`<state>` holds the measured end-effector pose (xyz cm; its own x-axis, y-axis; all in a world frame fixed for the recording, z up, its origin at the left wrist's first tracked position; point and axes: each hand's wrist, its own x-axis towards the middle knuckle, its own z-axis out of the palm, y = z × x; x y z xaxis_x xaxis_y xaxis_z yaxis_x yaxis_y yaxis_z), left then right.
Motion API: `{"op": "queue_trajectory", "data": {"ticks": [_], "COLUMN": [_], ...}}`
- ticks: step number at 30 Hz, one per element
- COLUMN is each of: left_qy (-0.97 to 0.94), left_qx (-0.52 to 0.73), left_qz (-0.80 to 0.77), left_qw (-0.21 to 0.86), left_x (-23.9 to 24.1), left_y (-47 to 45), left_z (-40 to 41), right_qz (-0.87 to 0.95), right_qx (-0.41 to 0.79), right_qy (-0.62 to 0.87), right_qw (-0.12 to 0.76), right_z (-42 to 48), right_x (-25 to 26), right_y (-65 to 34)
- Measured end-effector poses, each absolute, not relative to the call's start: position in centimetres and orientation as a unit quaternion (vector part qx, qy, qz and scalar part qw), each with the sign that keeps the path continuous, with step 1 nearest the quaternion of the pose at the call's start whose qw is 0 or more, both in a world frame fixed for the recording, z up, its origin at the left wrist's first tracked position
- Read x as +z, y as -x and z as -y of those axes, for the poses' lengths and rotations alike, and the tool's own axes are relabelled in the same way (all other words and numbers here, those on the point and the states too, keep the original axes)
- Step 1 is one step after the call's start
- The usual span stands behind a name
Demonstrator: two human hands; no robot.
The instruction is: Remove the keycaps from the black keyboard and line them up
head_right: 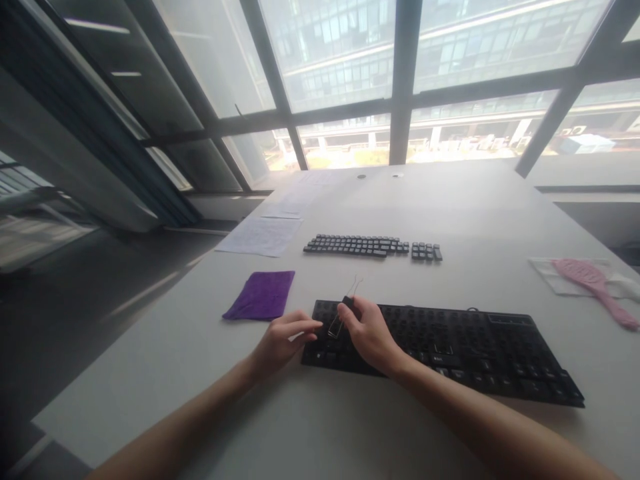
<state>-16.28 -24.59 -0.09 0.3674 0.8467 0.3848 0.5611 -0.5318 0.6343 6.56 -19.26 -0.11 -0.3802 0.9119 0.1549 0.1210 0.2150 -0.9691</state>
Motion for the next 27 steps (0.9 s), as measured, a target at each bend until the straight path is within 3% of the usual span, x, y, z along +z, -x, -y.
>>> {"op": "queue_trajectory", "data": {"ticks": [8, 16, 27], "left_qy": [-0.819, -0.881, -0.885], "left_qx": [0.378, 0.291, 0.268], "left_qz": [-0.406, -0.351, -0.372], "left_qw": [0.149, 0.129, 0.084], "left_x": [-0.2, 0.1, 0.7], "left_y": [17.3, 18.1, 17.6], "left_z": [24.8, 24.3, 24.0], "right_qz": [0.659, 0.662, 0.669], "right_qx": [0.506, 0.5, 0.494], "right_qy": [0.388, 0.388, 0.389], "right_qw": [0.398, 0.403, 0.397], "right_z": [19.2, 19.2, 19.2], "right_x": [0.2, 0.0, 0.2], "right_y": [-6.7, -6.6, -6.7]}}
